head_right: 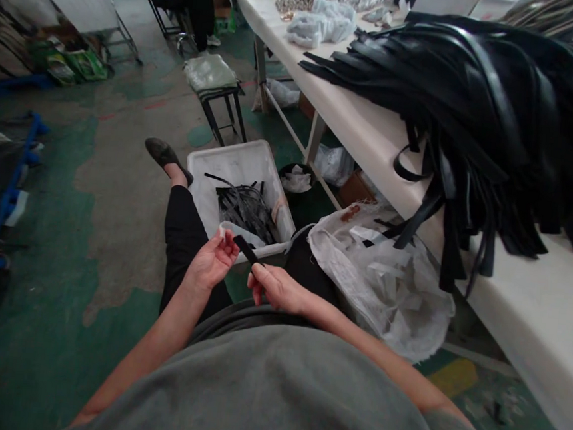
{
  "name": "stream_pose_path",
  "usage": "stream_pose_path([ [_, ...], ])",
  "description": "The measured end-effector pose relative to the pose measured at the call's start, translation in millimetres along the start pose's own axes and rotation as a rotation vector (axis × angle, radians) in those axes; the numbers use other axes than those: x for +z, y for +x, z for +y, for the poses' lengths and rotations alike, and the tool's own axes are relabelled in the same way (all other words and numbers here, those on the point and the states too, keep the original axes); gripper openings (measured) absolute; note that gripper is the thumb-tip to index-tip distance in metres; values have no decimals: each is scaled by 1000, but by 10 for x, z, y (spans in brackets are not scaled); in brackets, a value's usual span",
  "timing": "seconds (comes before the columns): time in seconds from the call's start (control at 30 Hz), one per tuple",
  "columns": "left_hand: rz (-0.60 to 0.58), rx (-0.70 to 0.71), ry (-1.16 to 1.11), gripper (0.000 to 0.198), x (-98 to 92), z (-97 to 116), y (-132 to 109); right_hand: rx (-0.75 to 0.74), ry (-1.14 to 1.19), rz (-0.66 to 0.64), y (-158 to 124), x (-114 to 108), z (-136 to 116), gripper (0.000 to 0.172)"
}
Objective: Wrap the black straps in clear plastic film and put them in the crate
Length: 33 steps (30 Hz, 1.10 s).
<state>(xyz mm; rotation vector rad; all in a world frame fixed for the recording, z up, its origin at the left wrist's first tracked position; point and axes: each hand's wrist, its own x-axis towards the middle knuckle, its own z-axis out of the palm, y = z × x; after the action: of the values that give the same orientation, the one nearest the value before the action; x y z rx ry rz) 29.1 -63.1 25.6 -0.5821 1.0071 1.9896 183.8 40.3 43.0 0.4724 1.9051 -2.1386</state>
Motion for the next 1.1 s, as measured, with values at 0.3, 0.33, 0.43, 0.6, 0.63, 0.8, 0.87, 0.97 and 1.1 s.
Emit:
stream_pose_path([
  [0.3, 28, 17, -66, 11, 87, -85, 2, 6, -221, 62, 153, 81, 73, 48],
  [0.33, 20, 15, -62, 10, 80, -100, 4, 0, -246, 73, 163, 81, 53, 46],
  [0.43, -13, 25, -36, 11, 52, -142, 19, -6, -293, 120, 172, 87, 2, 41],
  [0.6, -40, 50, 12, 11, 35, -173, 37, 34, -276, 156, 170, 97, 16, 42],
  [0.63, -48, 57, 20, 10, 39, -175, 37, 38, -278, 158, 171, 96, 28, 42],
  [0.8, -78, 75, 7, 5, 56, -172, 50, 85, -308, 149, 182, 88, 78, 40],
  [0.87, -57, 75, -28, 9, 53, -165, 65, 101, -316, 145, 180, 93, 86, 41],
  [0.97, -22, 67, -71, 15, 38, -150, 87, 99, -312, 131, 172, 109, 92, 43],
  [1.1, -3, 59, -75, 11, 16, -142, 104, 90, -284, 146, 177, 106, 117, 42],
])
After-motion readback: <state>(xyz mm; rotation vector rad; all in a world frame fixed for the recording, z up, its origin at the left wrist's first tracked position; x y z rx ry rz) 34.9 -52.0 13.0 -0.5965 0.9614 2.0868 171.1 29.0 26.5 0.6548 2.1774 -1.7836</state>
